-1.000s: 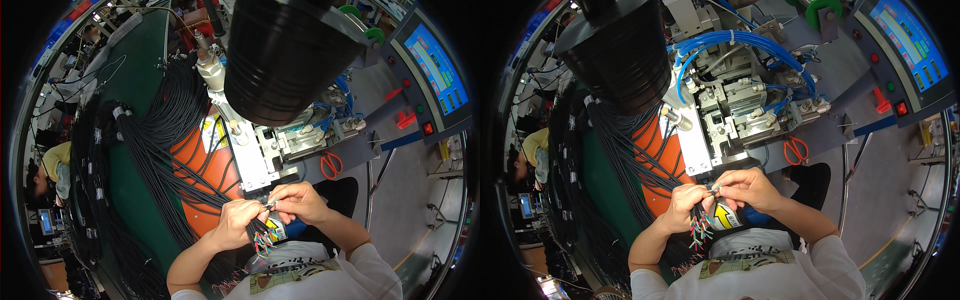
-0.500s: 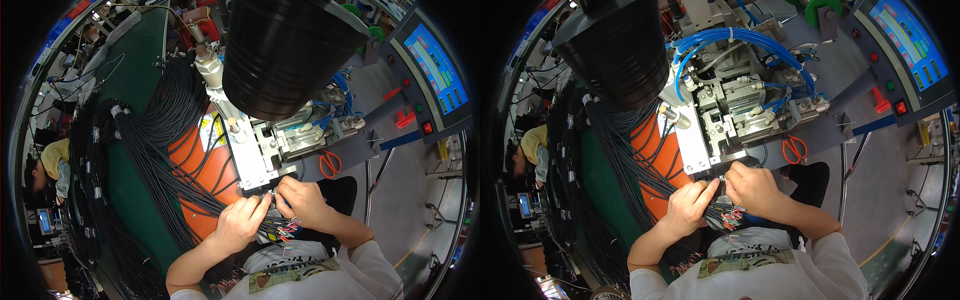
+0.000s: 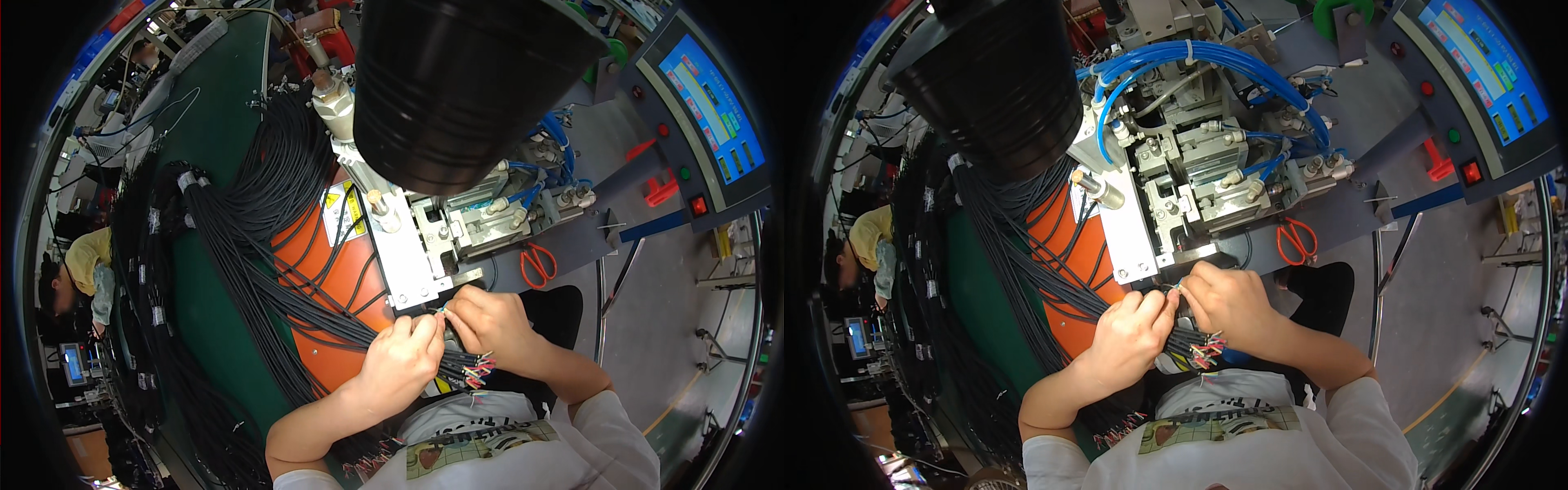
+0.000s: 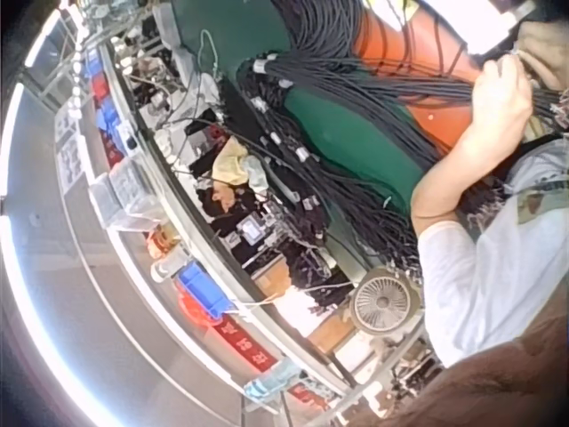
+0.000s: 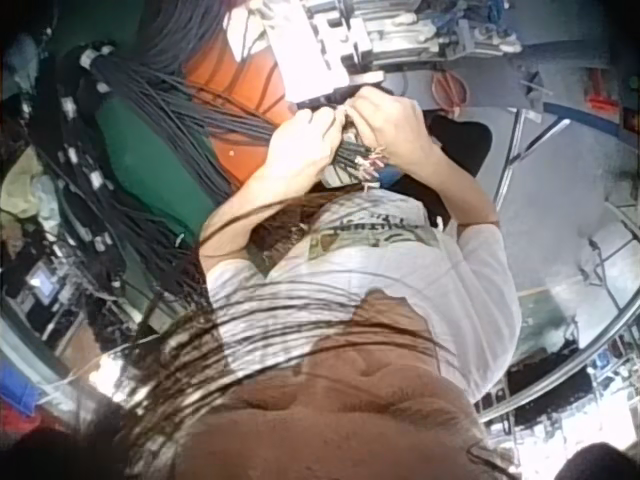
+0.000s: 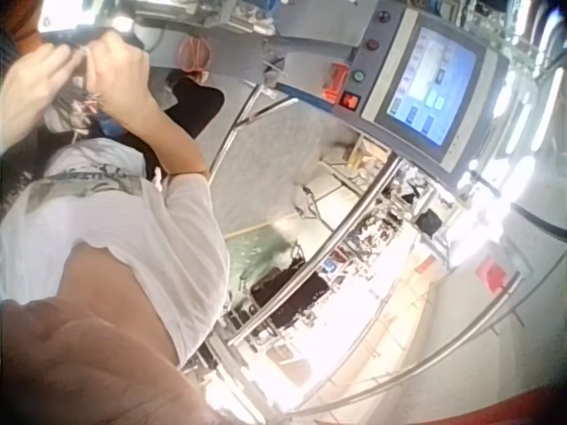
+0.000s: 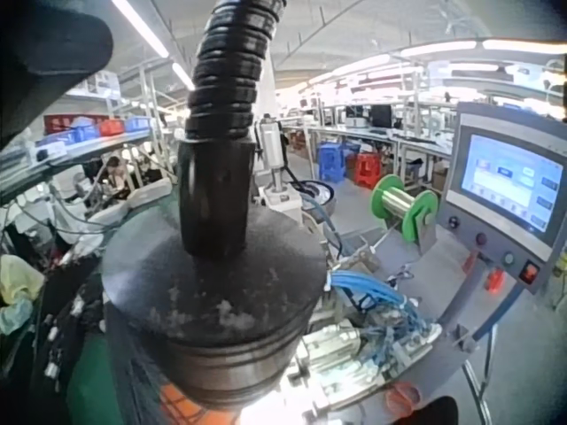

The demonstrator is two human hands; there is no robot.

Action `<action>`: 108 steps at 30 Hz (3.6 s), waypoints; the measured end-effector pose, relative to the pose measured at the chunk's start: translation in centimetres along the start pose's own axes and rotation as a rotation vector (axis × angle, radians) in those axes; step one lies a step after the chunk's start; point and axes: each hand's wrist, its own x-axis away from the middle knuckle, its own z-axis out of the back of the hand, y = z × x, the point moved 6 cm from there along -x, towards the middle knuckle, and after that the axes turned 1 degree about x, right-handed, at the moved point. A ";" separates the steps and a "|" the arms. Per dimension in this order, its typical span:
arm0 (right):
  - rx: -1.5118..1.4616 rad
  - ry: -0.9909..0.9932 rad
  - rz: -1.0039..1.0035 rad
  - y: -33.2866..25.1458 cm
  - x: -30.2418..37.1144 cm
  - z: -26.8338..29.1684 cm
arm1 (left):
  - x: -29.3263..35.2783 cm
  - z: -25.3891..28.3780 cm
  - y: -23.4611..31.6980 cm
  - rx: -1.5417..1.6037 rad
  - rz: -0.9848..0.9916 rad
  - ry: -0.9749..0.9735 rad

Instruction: The person processes bundles of wires by inserting individual wire ends into a machine by hand, gathering and setting aside a finished bundle, and repeating the insertion process with another bundle of wires.

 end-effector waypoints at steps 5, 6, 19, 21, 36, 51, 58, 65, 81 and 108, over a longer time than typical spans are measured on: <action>-0.036 0.135 -0.034 0.5 0.3 -0.1 | -0.3 0.1 -0.4 0.053 -0.020 0.019; -0.045 0.157 0.004 0.4 0.4 -0.1 | -0.3 0.1 -0.4 0.052 -0.019 0.020; -0.187 0.099 -0.054 1.5 -0.2 -0.5 | 0.0 0.2 -1.1 0.110 0.074 0.076; -0.291 0.060 -0.148 2.2 -0.1 -0.9 | 0.5 0.3 -1.6 0.138 0.098 0.082; -0.817 -0.006 -0.037 1.0 1.4 -0.3 | 2.5 1.6 -3.9 0.325 0.146 0.308; -0.829 0.057 -0.113 -0.1 1.2 -0.9 | 1.6 0.8 -3.0 0.617 0.222 0.345; -1.489 -0.045 -0.585 2.3 1.3 -3.1 | 1.0 0.6 -2.8 0.611 0.182 0.288; -1.433 -0.226 -0.576 3.1 0.9 -2.8 | 1.9 1.4 -0.8 0.142 -0.113 0.475; -1.660 -0.198 -0.679 2.5 1.6 -3.7 | 0.7 -0.4 -2.6 0.637 0.129 0.165; -1.349 0.132 -0.494 0.8 1.7 -2.7 | 1.1 1.0 -1.0 0.301 0.006 0.348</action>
